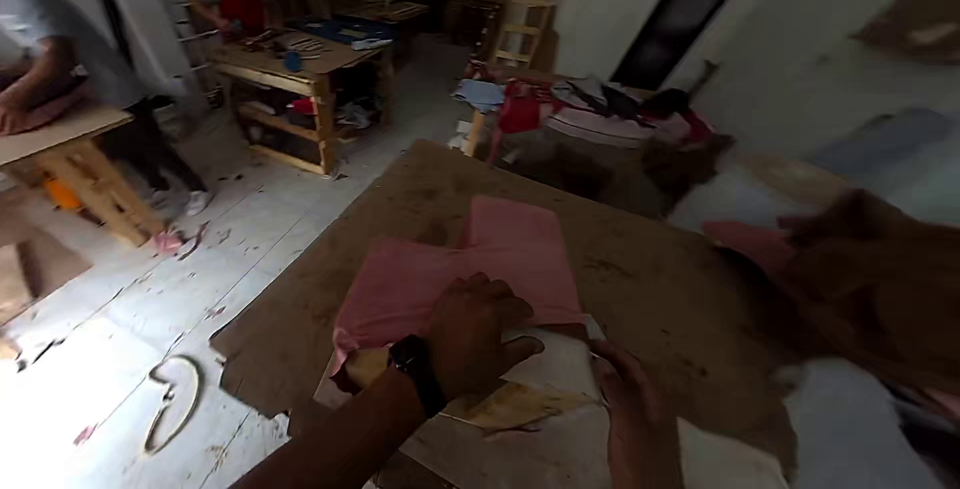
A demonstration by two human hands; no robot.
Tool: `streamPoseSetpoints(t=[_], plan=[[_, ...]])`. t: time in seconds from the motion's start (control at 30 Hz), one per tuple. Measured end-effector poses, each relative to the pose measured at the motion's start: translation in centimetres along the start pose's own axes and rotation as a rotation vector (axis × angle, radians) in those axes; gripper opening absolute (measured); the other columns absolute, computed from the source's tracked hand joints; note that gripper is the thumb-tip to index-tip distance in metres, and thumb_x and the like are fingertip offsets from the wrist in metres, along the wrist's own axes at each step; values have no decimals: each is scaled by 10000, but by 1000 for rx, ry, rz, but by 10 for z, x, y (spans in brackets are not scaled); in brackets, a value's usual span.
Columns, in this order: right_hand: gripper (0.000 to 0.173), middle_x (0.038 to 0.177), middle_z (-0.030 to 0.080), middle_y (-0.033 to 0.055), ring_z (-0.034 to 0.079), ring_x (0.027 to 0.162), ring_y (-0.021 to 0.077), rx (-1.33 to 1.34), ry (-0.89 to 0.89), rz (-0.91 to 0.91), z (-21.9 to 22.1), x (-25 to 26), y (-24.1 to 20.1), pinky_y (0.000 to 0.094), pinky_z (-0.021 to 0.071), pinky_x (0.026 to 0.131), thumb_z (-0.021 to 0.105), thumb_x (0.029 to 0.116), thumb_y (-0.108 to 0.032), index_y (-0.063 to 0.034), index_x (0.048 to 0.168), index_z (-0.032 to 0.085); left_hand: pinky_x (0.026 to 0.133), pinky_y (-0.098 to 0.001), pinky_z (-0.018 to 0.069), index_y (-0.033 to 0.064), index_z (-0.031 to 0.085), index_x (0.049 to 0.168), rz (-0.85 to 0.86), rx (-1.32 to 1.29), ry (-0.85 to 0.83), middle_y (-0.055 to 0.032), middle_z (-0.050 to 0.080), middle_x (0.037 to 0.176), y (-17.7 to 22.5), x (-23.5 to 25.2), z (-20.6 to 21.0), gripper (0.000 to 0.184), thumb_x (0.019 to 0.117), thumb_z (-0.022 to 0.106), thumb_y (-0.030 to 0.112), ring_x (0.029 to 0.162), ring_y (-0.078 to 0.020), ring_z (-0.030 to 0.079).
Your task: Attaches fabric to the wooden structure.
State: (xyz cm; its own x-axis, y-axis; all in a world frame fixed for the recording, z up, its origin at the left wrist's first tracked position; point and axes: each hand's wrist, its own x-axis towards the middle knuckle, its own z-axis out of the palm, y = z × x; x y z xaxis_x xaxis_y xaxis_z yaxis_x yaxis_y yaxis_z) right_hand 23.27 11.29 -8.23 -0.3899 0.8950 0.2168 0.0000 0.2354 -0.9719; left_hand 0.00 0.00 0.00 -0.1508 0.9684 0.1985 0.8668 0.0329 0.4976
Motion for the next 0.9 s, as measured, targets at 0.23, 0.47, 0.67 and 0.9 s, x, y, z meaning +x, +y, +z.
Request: streamPoseSetpoints(t=[0.23, 0.47, 0.67, 0.9], plan=[[377, 1285, 691, 99, 682, 1122, 212, 91, -142, 108, -15, 35, 27, 379, 587, 953, 560, 1050, -184, -68, 1405, 611, 989, -453, 524, 148, 719, 1182, -51, 64, -227, -59, 676, 1168, 46, 77, 38, 281, 1022, 598, 344, 1137, -241, 623], [160, 1092, 711, 43, 684, 1027, 213, 84, -157, -221, -43, 26, 41, 413, 606, 904, 696, 975, -228, -130, 1097, 730, 894, -392, 542, 167, 744, 1029, 125, -82, -70, 5, 695, 1009, 67, 49, 46, 173, 1021, 615, 281, 985, -153, 649], [270, 1299, 638, 29, 603, 1241, 247, 259, 81, -306, -21, -38, 48, 432, 546, 1019, 666, 991, -390, -227, 1207, 661, 899, -364, 565, 154, 710, 1068, 328, -21, 92, -29, 687, 1056, 57, 29, 64, 186, 1062, 558, 260, 1036, -168, 651], [132, 1088, 711, 26, 701, 898, 168, 234, 220, -78, 6, -1, 21, 316, 642, 735, 697, 975, -218, -129, 1027, 780, 785, -278, 592, 191, 705, 1071, 359, 127, 14, 50, 645, 1052, 58, 61, 59, 169, 1047, 583, 306, 925, -63, 640]])
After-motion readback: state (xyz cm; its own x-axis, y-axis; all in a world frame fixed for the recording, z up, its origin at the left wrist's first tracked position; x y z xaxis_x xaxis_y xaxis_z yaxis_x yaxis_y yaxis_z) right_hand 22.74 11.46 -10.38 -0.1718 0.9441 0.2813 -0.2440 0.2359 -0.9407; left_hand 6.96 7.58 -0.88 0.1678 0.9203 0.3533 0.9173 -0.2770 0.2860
